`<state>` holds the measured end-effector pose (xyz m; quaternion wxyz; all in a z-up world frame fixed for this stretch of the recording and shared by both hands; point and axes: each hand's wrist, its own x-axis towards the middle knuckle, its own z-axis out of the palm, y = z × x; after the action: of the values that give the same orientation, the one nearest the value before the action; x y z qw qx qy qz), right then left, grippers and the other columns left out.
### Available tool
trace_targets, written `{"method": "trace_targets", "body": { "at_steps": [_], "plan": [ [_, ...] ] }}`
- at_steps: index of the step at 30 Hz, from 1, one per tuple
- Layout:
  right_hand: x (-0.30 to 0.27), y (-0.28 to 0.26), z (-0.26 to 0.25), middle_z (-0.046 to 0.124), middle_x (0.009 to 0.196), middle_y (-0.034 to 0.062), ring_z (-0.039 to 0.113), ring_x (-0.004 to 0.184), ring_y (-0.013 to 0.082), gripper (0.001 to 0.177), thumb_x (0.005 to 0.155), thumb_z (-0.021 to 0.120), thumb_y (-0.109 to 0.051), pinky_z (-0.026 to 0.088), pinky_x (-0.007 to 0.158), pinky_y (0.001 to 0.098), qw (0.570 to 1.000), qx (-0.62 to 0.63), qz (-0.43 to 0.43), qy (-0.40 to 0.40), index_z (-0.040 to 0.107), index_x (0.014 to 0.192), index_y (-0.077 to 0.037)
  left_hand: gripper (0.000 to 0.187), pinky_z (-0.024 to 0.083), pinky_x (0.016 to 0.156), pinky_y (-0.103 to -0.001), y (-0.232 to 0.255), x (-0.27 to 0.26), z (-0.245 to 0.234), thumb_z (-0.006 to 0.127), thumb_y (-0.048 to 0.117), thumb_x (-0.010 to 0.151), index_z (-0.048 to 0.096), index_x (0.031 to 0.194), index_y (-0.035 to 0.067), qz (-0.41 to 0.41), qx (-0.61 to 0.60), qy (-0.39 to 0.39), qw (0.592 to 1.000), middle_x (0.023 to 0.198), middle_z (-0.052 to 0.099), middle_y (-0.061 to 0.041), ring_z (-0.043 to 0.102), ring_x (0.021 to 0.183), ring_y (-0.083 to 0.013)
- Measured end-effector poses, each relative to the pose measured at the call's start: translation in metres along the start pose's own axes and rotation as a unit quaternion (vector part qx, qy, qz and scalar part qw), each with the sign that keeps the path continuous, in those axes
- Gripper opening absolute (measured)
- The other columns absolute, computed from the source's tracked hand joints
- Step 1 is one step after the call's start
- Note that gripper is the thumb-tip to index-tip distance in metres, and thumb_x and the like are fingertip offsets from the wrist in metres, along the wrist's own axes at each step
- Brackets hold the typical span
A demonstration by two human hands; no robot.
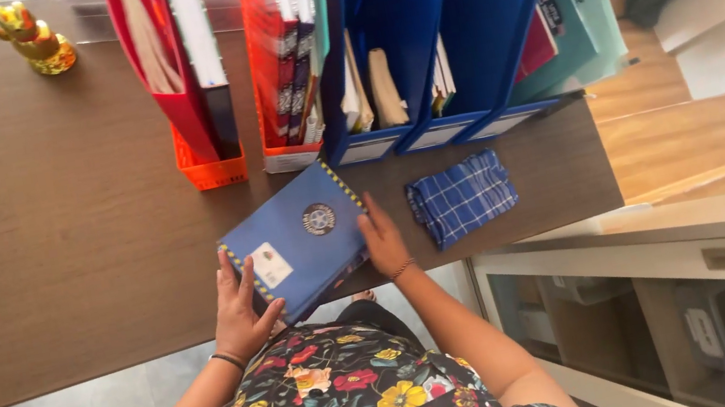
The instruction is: Wiping a desk surface with a cloth and organizing file holders and notebooks.
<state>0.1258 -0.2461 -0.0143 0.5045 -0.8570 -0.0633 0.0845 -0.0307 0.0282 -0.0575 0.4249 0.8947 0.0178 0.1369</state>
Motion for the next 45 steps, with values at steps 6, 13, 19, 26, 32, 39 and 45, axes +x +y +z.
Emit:
{"method": "trace_targets", "body": {
  "at_steps": [6, 13, 19, 26, 32, 39, 45],
  "plan": [
    [0.000, 0.003, -0.018, 0.052, 0.152, 0.0209, 0.045, 0.144, 0.0396, 0.054, 0.108, 0.051, -0.037, 0.028, 0.121, 0.0580, 0.990, -0.097, -0.063, -0.081, 0.046, 0.156, -0.013, 0.084, 0.012, 0.127, -0.054, 0.013, 0.005, -0.005, 0.070, 0.053, 0.084, 0.041, 0.159, 0.028, -0.001, 0.050, -0.020, 0.999, 0.172, 0.007, -0.025, 0.011, 0.156, -0.0433],
    [-0.006, 0.037, -0.112, 0.057, 0.146, 0.0122, 0.048, 0.140, 0.0374, 0.042, 0.101, 0.065, -0.035, 0.034, 0.119, 0.0491, 0.937, -0.259, -0.219, 0.088, 0.065, 0.140, -0.020, 0.077, 0.008, 0.126, -0.055, -0.004, 0.001, -0.001, 0.068, 0.048, 0.088, 0.044, 0.158, 0.025, 0.000, 0.048, -0.012, 0.999, 0.173, 0.004, -0.025, 0.002, 0.158, -0.0415],
    [0.016, 0.098, -0.160, 0.029, 0.167, 0.0205, 0.020, 0.151, 0.0546, 0.079, 0.094, 0.057, -0.067, 0.016, 0.114, 0.0797, 0.922, -0.380, 0.069, 0.043, 0.034, 0.163, -0.037, 0.067, -0.002, 0.124, -0.059, 0.054, 0.037, 0.009, 0.066, 0.049, 0.092, 0.050, 0.154, 0.029, 0.073, 0.164, 0.054, 0.982, 0.173, 0.020, -0.016, 0.007, 0.160, -0.0308],
    [0.023, 0.089, -0.089, 0.042, 0.160, 0.0084, 0.031, 0.152, 0.0358, 0.054, 0.099, 0.052, -0.053, 0.017, 0.120, 0.0658, 0.898, -0.365, -0.236, -0.068, 0.050, 0.149, -0.035, 0.074, 0.000, 0.116, -0.078, 0.105, 0.081, 0.082, 0.051, 0.072, 0.091, 0.040, 0.158, 0.041, 0.039, 0.271, -0.059, 0.960, 0.169, 0.032, -0.009, 0.020, 0.158, -0.0330],
    [0.040, 0.214, -0.256, 0.055, 0.148, 0.0145, 0.049, 0.140, 0.0369, 0.051, 0.090, 0.072, -0.038, 0.034, 0.113, 0.0578, 0.849, -0.477, -0.183, 0.134, 0.064, 0.138, -0.025, 0.082, 0.000, 0.119, -0.076, 0.105, 0.084, 0.081, 0.053, 0.077, 0.086, 0.037, 0.159, 0.043, -0.017, 0.297, -0.154, 0.942, 0.169, 0.033, -0.007, 0.022, 0.158, -0.0306],
    [0.046, 0.203, -0.203, 0.054, 0.147, 0.0163, 0.044, 0.142, 0.0432, 0.053, 0.086, 0.073, -0.037, 0.031, 0.109, 0.0683, 0.889, -0.426, -0.095, 0.137, 0.062, 0.138, -0.029, 0.084, 0.003, 0.122, -0.077, 0.097, 0.087, 0.084, 0.054, 0.078, 0.081, 0.038, 0.157, 0.046, -0.007, 0.314, -0.129, 0.941, 0.168, 0.035, -0.006, 0.026, 0.158, -0.0293],
    [0.031, 0.168, -0.186, 0.056, 0.147, 0.0088, 0.048, 0.141, 0.0350, 0.066, 0.078, 0.066, -0.035, 0.029, 0.117, 0.0586, 0.915, -0.334, -0.226, 0.018, 0.059, 0.143, -0.031, 0.083, 0.005, 0.124, -0.077, 0.099, 0.079, 0.087, 0.054, 0.074, 0.082, 0.040, 0.158, 0.044, -0.005, 0.308, -0.119, 0.944, 0.168, 0.037, -0.007, 0.027, 0.159, -0.0299]
  ]
}}
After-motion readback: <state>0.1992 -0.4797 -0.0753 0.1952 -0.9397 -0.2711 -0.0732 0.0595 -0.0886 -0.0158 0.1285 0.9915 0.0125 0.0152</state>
